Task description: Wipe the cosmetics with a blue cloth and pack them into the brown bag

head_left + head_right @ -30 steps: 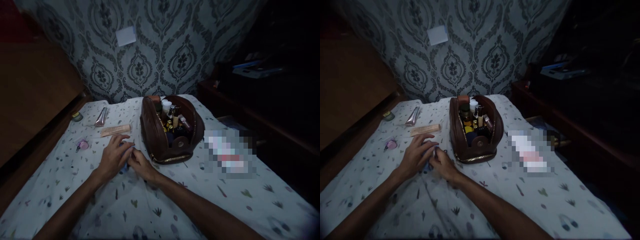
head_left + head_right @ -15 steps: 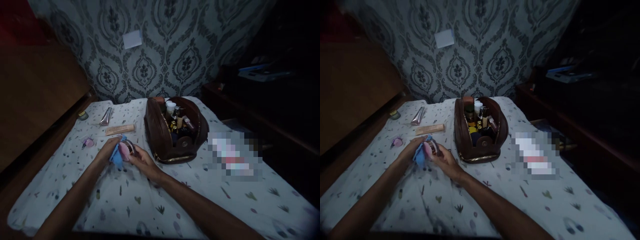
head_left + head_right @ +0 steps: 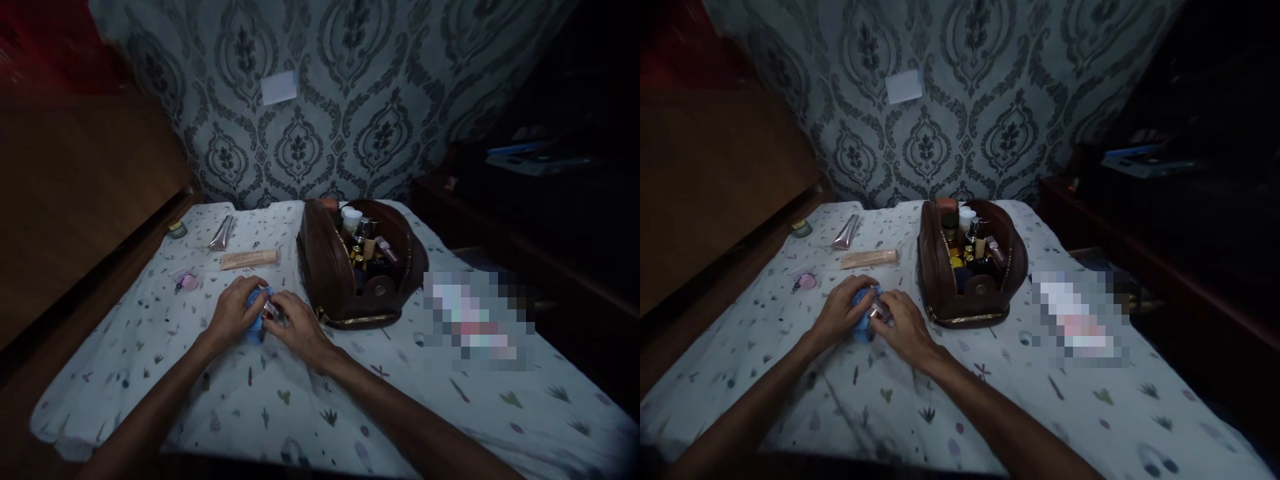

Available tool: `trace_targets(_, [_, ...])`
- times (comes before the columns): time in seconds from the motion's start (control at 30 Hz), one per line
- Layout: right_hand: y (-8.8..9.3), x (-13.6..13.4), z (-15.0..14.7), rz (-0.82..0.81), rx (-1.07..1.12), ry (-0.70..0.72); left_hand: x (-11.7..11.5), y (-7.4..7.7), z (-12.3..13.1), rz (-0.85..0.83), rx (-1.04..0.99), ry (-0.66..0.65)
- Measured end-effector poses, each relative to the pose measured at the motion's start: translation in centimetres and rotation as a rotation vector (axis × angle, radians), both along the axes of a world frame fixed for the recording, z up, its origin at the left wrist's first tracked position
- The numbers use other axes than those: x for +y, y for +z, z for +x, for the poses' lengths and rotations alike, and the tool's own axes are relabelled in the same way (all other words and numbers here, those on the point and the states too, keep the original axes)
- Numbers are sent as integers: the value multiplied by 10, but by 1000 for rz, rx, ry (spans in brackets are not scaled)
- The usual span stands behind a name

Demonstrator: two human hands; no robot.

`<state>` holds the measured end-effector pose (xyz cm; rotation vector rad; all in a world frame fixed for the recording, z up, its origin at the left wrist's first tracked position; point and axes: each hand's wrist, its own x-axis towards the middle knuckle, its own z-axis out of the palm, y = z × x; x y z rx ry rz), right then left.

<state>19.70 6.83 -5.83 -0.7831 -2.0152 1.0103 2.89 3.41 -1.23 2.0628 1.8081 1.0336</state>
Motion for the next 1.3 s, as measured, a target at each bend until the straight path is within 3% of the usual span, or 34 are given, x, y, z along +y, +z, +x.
trace_targets(0.23, [7, -2, 7, -13, -13, 17, 0, -30, -16, -111, -326, 32])
trace_targets(0.37, [4, 0, 8, -60, 37, 8, -3, -41, -18, -71, -306, 80])
trace_targets(0.53, [-7, 1, 4, -208, 151, 4, -6, -32, -15, -38, -293, 122])
trace_targets(0.7, [-11, 1, -2, -647, 417, 111, -6, -16, -6, 95, -268, 149])
trace_targets(0.8, [-7, -1, -1, -816, 514, 167, -6, -14, -1, 180, -192, 94])
trace_targets(0.93, [-5, -4, -1, -847, 543, 249, -8, -17, -3, 298, 22, -29])
trace_targets(1.13, [-2, -4, -1, -938, 658, 167, -17, -14, -9, 460, 367, -230])
trace_targets(1.3, [-3, -4, -4, -994, 776, 134, -26, -20, -8, 598, 528, -242])
